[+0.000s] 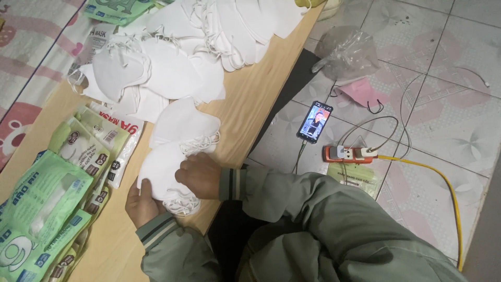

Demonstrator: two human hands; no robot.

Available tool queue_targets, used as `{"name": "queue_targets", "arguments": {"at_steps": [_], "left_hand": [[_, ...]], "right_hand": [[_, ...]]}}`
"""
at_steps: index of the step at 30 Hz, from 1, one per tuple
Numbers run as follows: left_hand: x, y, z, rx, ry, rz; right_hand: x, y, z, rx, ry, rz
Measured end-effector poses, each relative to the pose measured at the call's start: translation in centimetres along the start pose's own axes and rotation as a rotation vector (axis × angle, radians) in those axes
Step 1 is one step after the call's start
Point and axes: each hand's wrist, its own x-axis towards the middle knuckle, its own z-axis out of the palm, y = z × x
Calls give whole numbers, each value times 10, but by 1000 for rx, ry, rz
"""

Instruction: Sorting and stacking white face masks on a low wooden board while sitting on the floor.

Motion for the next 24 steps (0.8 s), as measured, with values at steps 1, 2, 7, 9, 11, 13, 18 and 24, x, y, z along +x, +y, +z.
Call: {"name": "queue_targets", "arguments": {"at_steps": [1, 2, 7, 9, 11, 13, 18, 24], "left_hand": [[-2, 2, 3, -1, 1, 0], [-4, 4, 4, 13, -2, 31], [-8, 9, 10, 71, -61, 200], [-5, 5, 4, 52, -61, 180], [-1, 0, 4, 45, -22, 143], [4, -5, 0, 36, 25, 108], [9, -12, -2, -40, 56, 20], [6, -4, 3, -109, 100, -13]], "right_hand": [[7, 7, -3, 0, -1, -1], [13, 14, -5, 63, 18, 17], [34, 50, -37, -78, 148, 107], [35, 79, -27, -205, 102, 291], [32, 89, -24, -182, 86, 282], [31, 97, -18, -157, 66, 266], [22, 112, -8, -16, 181, 236], [26, 69, -49, 82, 461, 71]]}}
